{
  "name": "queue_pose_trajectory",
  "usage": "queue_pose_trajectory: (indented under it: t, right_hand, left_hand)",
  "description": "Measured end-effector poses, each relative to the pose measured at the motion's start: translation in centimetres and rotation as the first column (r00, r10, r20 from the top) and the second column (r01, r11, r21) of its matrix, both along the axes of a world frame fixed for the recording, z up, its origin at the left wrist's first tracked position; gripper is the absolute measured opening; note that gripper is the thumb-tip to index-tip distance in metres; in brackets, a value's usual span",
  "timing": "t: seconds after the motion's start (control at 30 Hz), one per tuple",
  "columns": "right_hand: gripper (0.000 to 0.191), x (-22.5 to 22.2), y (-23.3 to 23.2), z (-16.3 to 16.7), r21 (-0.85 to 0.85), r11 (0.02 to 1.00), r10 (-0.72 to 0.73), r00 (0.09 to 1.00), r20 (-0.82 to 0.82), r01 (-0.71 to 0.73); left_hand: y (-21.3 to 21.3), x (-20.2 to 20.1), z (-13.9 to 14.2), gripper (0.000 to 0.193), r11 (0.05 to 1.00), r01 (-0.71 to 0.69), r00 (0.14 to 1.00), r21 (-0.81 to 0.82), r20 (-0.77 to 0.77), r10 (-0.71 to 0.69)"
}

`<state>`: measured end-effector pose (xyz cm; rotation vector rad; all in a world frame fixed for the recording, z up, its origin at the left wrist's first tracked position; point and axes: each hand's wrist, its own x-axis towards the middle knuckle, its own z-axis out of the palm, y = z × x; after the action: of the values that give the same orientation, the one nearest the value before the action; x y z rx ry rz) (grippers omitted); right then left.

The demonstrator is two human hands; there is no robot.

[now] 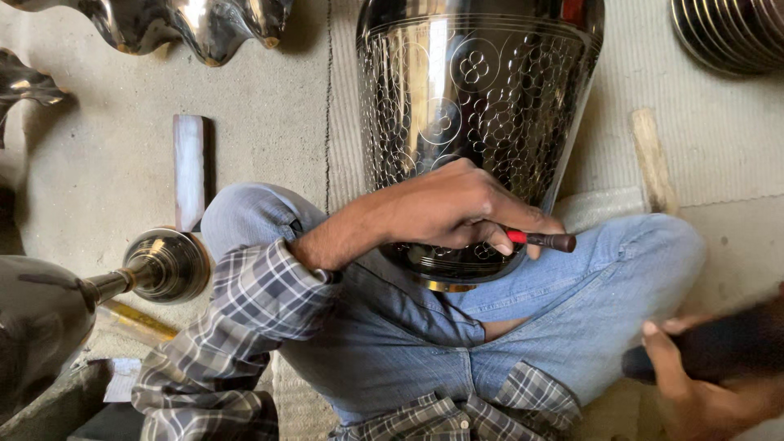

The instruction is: The person sits cross-legged on the floor with a large engraved brass vase held between their legs. They hold a small chisel against the vase's decorative pattern and repeatedly strike it with a wooden mallet, repositioning the chisel along the design as they work.

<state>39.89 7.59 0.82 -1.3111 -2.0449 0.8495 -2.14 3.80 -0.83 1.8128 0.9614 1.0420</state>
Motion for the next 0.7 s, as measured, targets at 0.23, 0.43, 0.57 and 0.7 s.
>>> queue_pose_trajectory:
  t: [0.23,0.43,0.57,0.7]
  right_hand:
    - [0.040,-3.0,1.4,1.5,0.327,0.897,0.175,0.918,0.356,-0.298]
    - [0.057,-8.0,4.5,5.7,0.220,0.841,0.303,0.768,0.565,-0.494]
    - [0.061,-9.6,7.1,8.3,0.119,0.689,0.480,0.573,0.664,-0.715]
    - [0.078,-12.2,8.8,8.4,0.134,0.815,0.461,0.770,0.440,-0.564]
  left_hand:
    - [-0.3,0.1,0.1,0.056,0.998,-0.036,0.996,0.055,-0.083,0.040]
    - [-3.0,1.4,-1.3,0.039,0.943,-0.332,0.941,0.002,-0.066,0.331]
    - [-4.8,3.3,-2.4,0.044,0.814,-0.559,0.828,0.161,0.049,0.559]
    - [-5.9,5.2,-2.4,0.040,0.654,-0.751,0.659,0.084,0.157,0.736]
